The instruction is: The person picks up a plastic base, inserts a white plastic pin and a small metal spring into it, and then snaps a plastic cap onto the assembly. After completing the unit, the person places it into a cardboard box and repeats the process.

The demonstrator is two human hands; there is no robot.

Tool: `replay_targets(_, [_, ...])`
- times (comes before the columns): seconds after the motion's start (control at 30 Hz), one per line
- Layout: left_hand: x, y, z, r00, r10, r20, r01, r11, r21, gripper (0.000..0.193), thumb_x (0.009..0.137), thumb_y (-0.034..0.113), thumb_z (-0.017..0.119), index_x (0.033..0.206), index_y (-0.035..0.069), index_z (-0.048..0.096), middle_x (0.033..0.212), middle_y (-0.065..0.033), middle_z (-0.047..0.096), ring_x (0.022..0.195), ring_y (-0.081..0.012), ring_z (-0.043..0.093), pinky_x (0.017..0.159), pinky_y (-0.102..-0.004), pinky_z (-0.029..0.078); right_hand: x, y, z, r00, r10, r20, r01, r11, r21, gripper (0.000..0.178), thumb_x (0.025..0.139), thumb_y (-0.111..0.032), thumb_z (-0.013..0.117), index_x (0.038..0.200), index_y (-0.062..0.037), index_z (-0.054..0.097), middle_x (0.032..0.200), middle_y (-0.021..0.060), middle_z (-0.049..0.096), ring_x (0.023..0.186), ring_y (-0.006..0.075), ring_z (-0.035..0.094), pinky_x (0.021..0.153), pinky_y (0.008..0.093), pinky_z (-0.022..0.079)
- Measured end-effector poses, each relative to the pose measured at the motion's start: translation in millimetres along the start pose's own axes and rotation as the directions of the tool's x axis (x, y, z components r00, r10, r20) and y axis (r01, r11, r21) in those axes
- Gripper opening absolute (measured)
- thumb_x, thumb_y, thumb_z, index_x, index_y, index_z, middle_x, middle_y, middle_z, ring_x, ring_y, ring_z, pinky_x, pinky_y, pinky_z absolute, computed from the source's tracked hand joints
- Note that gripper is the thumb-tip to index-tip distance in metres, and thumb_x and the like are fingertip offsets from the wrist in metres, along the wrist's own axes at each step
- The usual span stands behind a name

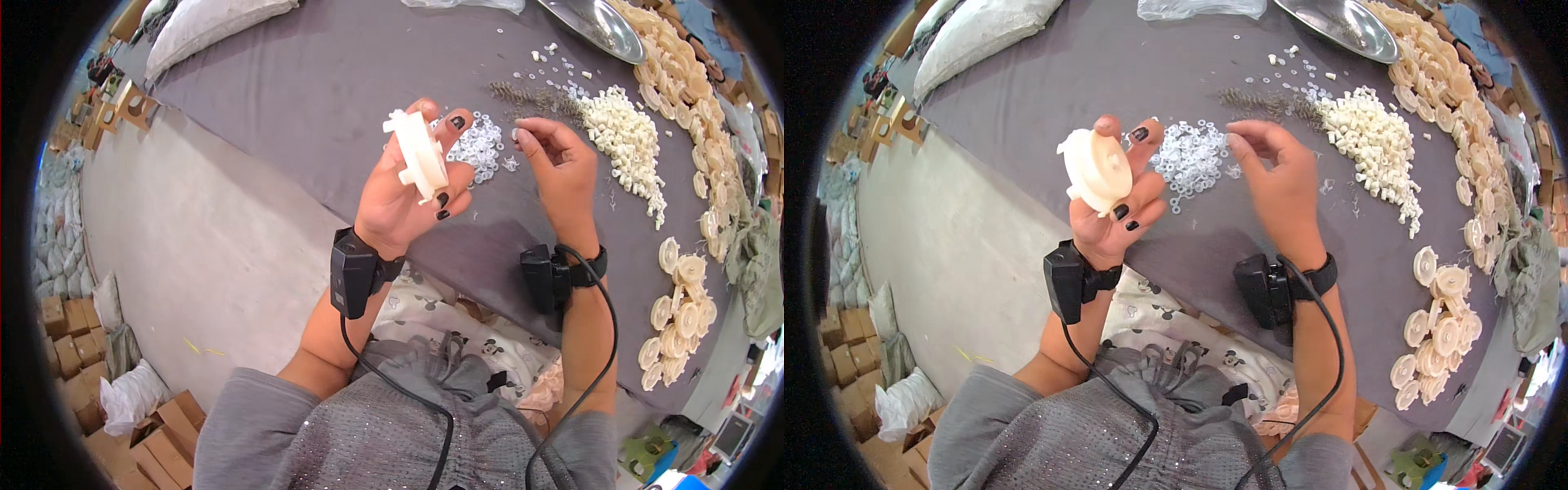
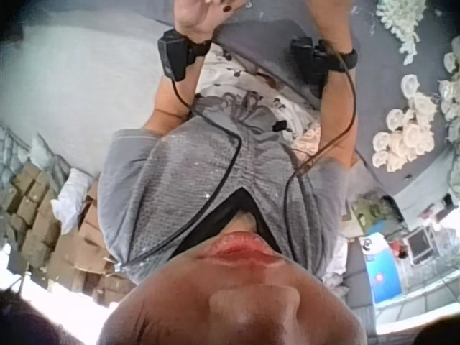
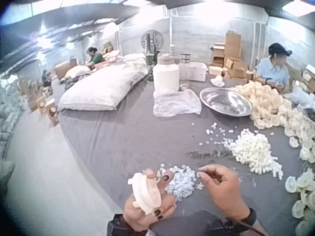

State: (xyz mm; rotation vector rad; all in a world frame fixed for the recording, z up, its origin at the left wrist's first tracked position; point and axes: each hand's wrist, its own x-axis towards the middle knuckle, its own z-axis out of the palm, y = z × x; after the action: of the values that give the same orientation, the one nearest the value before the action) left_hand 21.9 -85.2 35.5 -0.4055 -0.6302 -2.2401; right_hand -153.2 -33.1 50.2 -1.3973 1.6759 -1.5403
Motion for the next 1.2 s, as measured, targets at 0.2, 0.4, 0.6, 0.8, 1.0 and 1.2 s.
replay_targets(0.2, [-2, -3, 2, 0.996, -0.042, -0.073, 0.044, 0.999, 0.026, 0.041, 0.081, 0.016, 0.058, 0.115, 0.016, 0.036, 0.106, -0.0032, 0.039, 0.054, -0.0146, 0.045, 0.047, -0.0284, 0.039, -1, -3, -5, 0.998, 0.023, 0.054, -0.019, 0.997, -0.077, 0.013, 0.079, -0.008, 0.058, 0.087, 0.0004, 0.064, 0.078, 0.0051, 0.064, 0.070, 0.0101, 0.059, 0.066, 0.0233, 0.046])
replay_targets(0.4, [-2, -6, 1, 0.994, -0.063, -0.090, 0.071, 0.993, 0.089, 0.045, 0.078, 0.015, 0.062, 0.115, 0.015, 0.038, 0.113, -0.0054, 0.040, 0.054, -0.0157, 0.046, 0.047, -0.0285, 0.039, -1, 3, -6, 0.995, 0.088, 0.055, -0.085, 0.995, -0.046, 0.013, 0.079, -0.008, 0.060, 0.088, 0.0002, 0.063, 0.079, 0.0044, 0.064, 0.070, 0.0094, 0.059, 0.066, 0.0225, 0.046])
replay_targets(0.6, [-4, -5, 2, 0.983, -0.081, -0.166, 0.106, 0.983, 0.147, 0.048, 0.074, 0.015, 0.064, 0.115, 0.014, 0.040, 0.114, -0.0063, 0.040, 0.056, -0.0173, 0.050, 0.042, -0.0262, 0.038, -10, -33, -4, 0.971, 0.062, 0.233, -0.151, 0.909, 0.388, 0.013, 0.077, -0.004, 0.063, 0.089, 0.0021, 0.062, 0.083, 0.0055, 0.064, 0.075, 0.0099, 0.059, 0.069, 0.0211, 0.047])
replay_targets(0.8, [-2, -10, 5, 0.981, -0.069, -0.184, 0.106, 0.975, 0.195, 0.046, 0.074, 0.015, 0.065, 0.113, 0.009, 0.040, 0.108, -0.0061, 0.041, 0.058, -0.0158, 0.053, 0.042, -0.0236, 0.041, -19, -38, 5, 0.960, -0.061, 0.272, -0.061, 0.906, 0.420, 0.013, 0.076, -0.005, 0.064, 0.087, 0.0006, 0.064, 0.084, 0.0047, 0.064, 0.074, 0.0089, 0.059, 0.062, 0.0203, 0.047])
replay_targets(1.0, [-2, -11, 8, 0.970, -0.068, -0.232, 0.142, 0.936, 0.323, 0.044, 0.075, 0.016, 0.067, 0.110, 0.005, 0.042, 0.105, -0.0061, 0.043, 0.062, -0.0153, 0.056, 0.043, -0.0241, 0.045, -19, -32, 6, 0.961, -0.139, 0.238, 0.031, 0.912, 0.409, 0.012, 0.075, -0.006, 0.064, 0.085, -0.0014, 0.065, 0.082, 0.0031, 0.062, 0.069, 0.0081, 0.058, 0.057, 0.0191, 0.045])
replay_targets(1.2, [-5, -14, 3, 0.991, -0.011, -0.130, 0.056, 0.936, 0.348, 0.043, 0.075, 0.015, 0.067, 0.110, 0.006, 0.043, 0.100, -0.0053, 0.046, 0.059, -0.0159, 0.056, 0.044, -0.0251, 0.047, -19, -35, 5, 0.942, -0.106, 0.317, -0.046, 0.898, 0.438, 0.011, 0.076, -0.007, 0.063, 0.084, -0.0009, 0.064, 0.080, 0.0029, 0.061, 0.064, 0.0069, 0.057, 0.054, 0.0187, 0.043])
